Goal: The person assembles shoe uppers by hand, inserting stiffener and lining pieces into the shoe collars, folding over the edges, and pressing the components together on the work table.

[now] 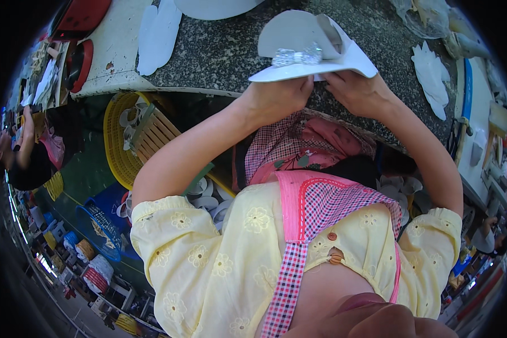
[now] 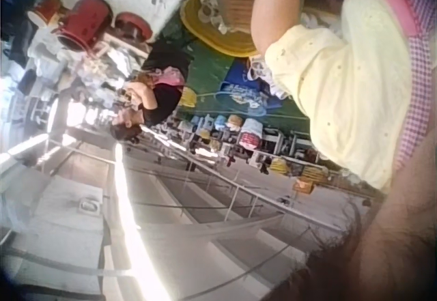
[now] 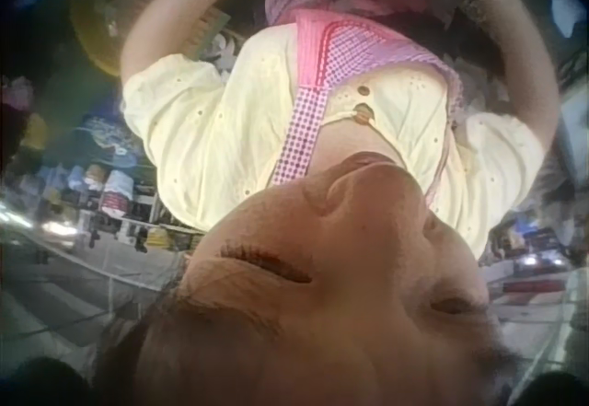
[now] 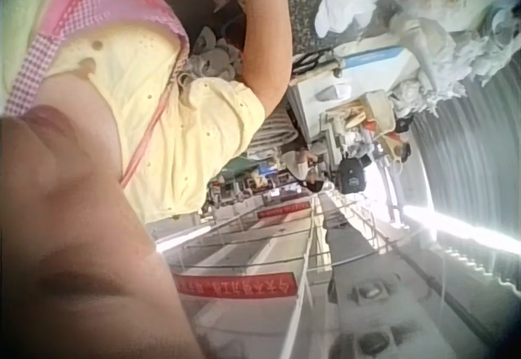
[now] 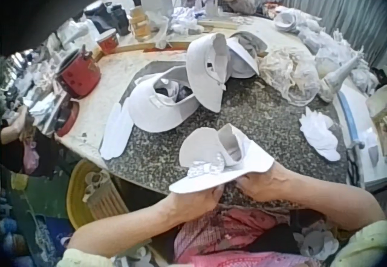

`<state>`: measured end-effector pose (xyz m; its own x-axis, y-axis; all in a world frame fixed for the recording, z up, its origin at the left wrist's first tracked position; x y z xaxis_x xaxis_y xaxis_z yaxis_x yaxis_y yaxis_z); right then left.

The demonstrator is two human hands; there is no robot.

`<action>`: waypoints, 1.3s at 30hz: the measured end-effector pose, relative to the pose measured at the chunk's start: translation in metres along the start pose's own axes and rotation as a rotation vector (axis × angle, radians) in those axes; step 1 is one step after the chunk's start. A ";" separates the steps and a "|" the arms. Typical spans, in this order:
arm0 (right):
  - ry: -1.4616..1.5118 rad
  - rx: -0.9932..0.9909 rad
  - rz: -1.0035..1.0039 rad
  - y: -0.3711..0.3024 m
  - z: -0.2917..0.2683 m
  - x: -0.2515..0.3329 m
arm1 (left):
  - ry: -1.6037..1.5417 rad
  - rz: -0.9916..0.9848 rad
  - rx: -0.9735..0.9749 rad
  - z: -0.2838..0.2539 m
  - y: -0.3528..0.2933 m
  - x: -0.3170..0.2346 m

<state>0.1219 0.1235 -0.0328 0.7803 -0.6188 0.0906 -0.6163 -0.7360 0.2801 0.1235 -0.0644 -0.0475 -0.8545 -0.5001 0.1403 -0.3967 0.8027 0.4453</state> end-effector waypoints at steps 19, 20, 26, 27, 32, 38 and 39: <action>0.159 0.203 0.124 0.014 -0.028 -0.029 | -0.456 0.097 -0.669 -0.074 -0.001 0.074; 0.202 0.294 0.297 0.014 -0.031 -0.038 | -0.208 -0.275 -0.335 -0.067 -0.019 0.117; -0.104 0.181 0.337 -0.094 0.075 -0.096 | 0.073 -1.434 -0.719 -0.057 -0.164 0.298; -0.088 0.286 0.311 -0.047 0.031 -0.048 | 0.091 -1.445 -0.716 -0.055 -0.176 0.313; 0.280 -0.055 0.419 -0.006 -0.012 -0.008 | 0.309 -1.331 -0.608 -0.065 -0.196 0.388; 0.184 0.053 0.329 0.013 -0.024 -0.013 | 0.647 -1.096 -0.216 -0.087 -0.192 0.430; 0.199 0.082 0.342 0.014 -0.025 -0.013 | 0.744 -1.002 -0.190 -0.091 -0.193 0.434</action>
<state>0.1060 0.1284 -0.0065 0.5292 -0.7727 0.3506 -0.8442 -0.5212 0.1255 -0.1406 -0.4655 0.0079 0.2123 -0.9717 0.1038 -0.6528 -0.0620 0.7550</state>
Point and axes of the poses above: each hand's wrist, its own y-axis towards the middle knuckle, its own z-axis out of the palm, x = y × z, the point moved 1 cm from there along y, towards the middle knuckle, and after that the axes turned 1 degree about y, right-handed, at the moved point
